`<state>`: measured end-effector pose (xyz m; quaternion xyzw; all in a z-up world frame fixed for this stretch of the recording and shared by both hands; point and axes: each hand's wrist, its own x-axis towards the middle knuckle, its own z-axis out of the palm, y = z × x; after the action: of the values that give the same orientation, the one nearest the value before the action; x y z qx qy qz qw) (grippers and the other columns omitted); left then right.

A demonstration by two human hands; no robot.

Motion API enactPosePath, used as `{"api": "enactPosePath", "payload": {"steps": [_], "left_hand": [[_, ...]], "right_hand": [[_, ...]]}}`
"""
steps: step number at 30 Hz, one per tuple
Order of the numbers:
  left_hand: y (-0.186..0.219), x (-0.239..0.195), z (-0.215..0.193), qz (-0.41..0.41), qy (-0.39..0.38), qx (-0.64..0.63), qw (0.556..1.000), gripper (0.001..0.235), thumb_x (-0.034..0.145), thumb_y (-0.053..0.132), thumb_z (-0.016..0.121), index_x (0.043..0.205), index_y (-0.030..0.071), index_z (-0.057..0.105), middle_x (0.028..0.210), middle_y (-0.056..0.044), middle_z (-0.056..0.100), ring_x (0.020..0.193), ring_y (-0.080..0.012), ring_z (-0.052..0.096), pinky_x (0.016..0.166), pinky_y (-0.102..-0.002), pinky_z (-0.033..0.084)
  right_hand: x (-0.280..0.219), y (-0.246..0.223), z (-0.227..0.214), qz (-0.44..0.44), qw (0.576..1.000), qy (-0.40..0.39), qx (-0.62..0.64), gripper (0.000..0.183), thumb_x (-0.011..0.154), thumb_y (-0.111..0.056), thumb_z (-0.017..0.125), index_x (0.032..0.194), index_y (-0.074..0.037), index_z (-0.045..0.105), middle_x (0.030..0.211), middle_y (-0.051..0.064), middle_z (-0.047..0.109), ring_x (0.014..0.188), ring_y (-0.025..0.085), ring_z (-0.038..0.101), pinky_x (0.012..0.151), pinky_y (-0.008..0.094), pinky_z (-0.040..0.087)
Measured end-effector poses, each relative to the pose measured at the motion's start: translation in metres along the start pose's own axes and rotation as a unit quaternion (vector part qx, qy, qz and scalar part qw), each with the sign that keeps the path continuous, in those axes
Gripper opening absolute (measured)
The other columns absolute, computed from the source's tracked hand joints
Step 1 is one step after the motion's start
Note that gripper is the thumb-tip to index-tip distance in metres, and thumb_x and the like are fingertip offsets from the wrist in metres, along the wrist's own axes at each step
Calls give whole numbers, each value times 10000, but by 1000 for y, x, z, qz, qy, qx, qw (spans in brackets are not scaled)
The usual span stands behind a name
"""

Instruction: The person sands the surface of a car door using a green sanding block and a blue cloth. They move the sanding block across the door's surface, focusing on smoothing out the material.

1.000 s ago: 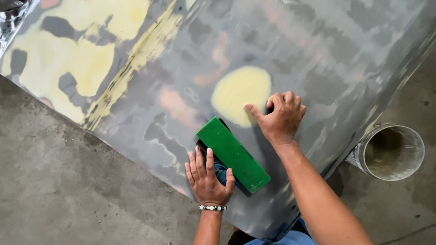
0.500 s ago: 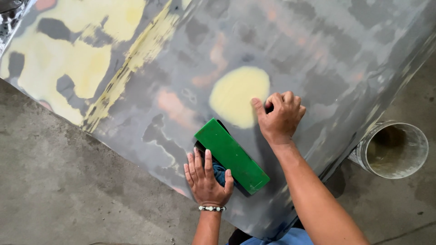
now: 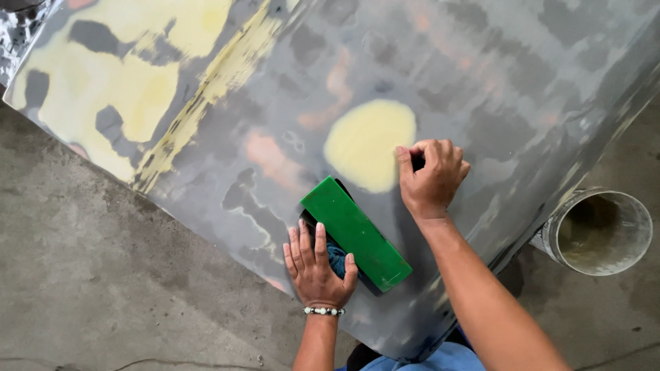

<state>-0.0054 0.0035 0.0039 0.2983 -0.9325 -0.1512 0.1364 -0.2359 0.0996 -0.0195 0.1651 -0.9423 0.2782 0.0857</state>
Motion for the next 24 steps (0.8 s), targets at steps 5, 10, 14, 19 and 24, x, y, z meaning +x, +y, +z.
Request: {"api": "enactPosePath", "payload": {"steps": [5,10,14,19,24], "left_hand": [[2,3,-4,2,6,5,1000,797,877,488,589,1571,163,372,1615,-191,399,1531,-380,325,1268,-537,189],[3,3,-5,2,9,1,1000,792,877,492,594,1566,162,384,1613,-187,406,1527,-376,334,1268,-534,201],[3,4,-5,4,9,4,1000,786,886,494,590,1565,155,386,1615,-195,403,1530,-380,334,1264,-542,201],[3,5,-3,8,17,6,1000,779,884,494,583,1561,158,394,1611,-191,407,1526,-375,338,1265,-542,204],[4,4,-6,-1,9,8,1000,785,874,498,586,1557,161,395,1608,-187,409,1521,-376,336,1261,-542,202]], "right_hand": [[-9,-14,-26,-191,980,-33,-34,279,1023,-372,681,1236,-194,703,1231,47,606,1223,287,523,1063,519,311],[-13,-14,-29,-350,928,-117,-49,399,1006,-355,633,1389,-251,682,1502,30,546,1467,260,421,1242,585,160],[-12,-17,-28,-332,930,-155,-28,449,1012,-370,602,1449,-275,645,1574,59,496,1526,272,345,1253,606,120],[-14,-12,-24,-336,929,-151,-14,443,1013,-360,588,1454,-320,588,1576,62,503,1532,286,338,1252,607,131],[-19,-19,-16,-264,948,-159,-84,529,1034,-358,562,1544,-216,547,1625,56,493,1555,279,356,1260,605,132]]}}
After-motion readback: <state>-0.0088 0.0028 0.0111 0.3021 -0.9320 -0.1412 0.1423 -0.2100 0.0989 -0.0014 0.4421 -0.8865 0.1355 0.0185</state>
